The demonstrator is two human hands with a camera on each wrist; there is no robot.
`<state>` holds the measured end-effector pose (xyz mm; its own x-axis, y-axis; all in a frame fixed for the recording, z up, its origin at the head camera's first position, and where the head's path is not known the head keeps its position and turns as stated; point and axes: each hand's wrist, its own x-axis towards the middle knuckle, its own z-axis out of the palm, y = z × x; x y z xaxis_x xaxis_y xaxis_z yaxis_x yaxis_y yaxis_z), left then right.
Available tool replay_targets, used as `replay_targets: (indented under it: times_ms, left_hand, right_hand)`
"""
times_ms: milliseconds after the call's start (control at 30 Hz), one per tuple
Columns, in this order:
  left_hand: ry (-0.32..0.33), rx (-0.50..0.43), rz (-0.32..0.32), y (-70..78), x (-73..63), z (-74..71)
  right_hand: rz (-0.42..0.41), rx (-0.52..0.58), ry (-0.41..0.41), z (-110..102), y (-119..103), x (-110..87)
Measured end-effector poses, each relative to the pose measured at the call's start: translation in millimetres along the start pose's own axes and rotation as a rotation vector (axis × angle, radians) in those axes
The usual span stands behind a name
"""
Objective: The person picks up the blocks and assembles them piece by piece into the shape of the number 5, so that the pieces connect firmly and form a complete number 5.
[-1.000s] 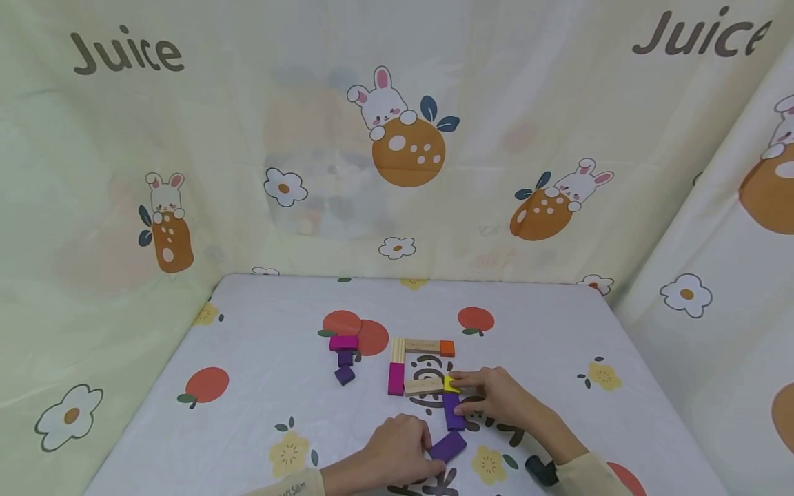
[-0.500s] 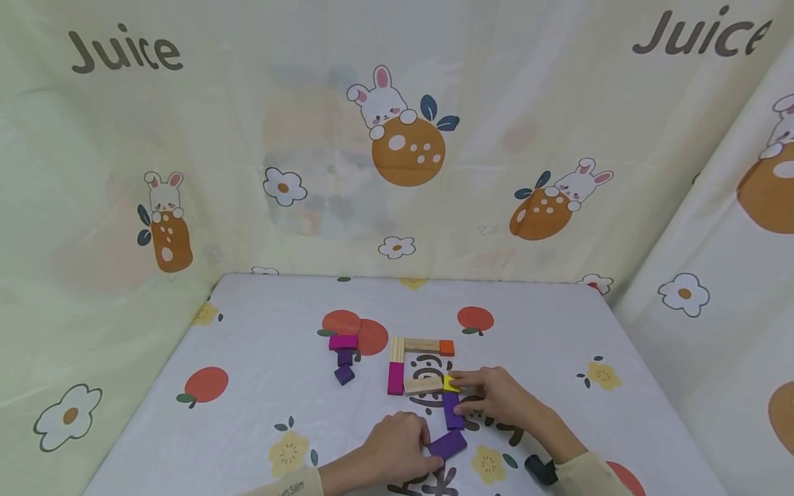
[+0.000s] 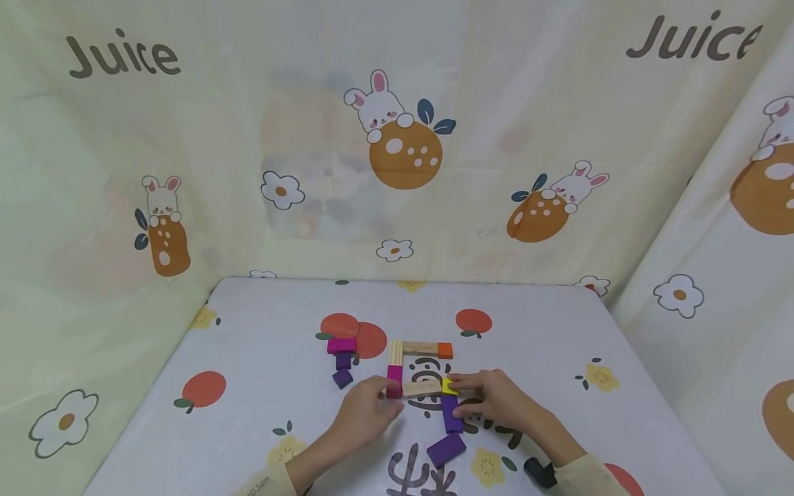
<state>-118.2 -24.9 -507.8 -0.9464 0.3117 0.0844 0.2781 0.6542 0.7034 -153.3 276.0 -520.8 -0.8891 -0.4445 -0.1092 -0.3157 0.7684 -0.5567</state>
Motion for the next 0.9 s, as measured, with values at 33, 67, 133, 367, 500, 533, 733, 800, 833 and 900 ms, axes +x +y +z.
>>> replay_targets:
  times_ms: [33, 67, 133, 367, 500, 533, 733, 800, 833, 900]
  left_hand:
    - [0.028, -0.002, 0.004, -4.2, 2.2, -6.1]
    - [0.058, -0.003, 0.009, -8.8, 4.7, -12.2]
    - [0.108, -0.014, -0.008, -18.2, 9.8, -25.1]
    - [0.173, -0.139, -0.222, -53.3, 29.5, -67.0]
    - [0.188, -0.177, -0.277, -71.0, 37.6, -83.5]
    - [0.193, -0.177, -0.287, -75.2, 39.6, -85.9]
    - [0.186, -0.175, -0.307, -91.4, 47.3, -90.4]
    - [0.168, -0.179, -0.315, -93.8, 48.7, -90.3]
    - [0.16, -0.185, -0.324, -95.0, 49.6, -90.0]
    - [0.15, -0.192, -0.331, -97.7, 51.8, -89.6]
  right_hand:
    - [-0.002, 0.0, 0.0, 0.6, 0.3, -0.1]
    - [-0.002, -0.003, 0.0, 1.1, 0.6, -0.3]
    - [0.0, 0.002, -0.002, 1.2, 0.9, -0.5]
    - [0.011, 0.005, 0.0, 0.3, -0.9, -0.1]
    - [0.009, 0.014, 0.007, -0.1, -1.7, 0.6]
    - [0.013, 0.018, 0.008, -0.2, -1.8, 0.6]
    - [0.062, 0.032, 0.001, 1.5, -2.0, -0.2]
    - [0.063, 0.034, 0.002, 1.9, -2.7, 0.0]
    - [0.061, 0.038, 0.002, 1.8, -3.4, 0.0]
    - [0.053, 0.041, 0.004, 1.8, -4.3, 0.1]
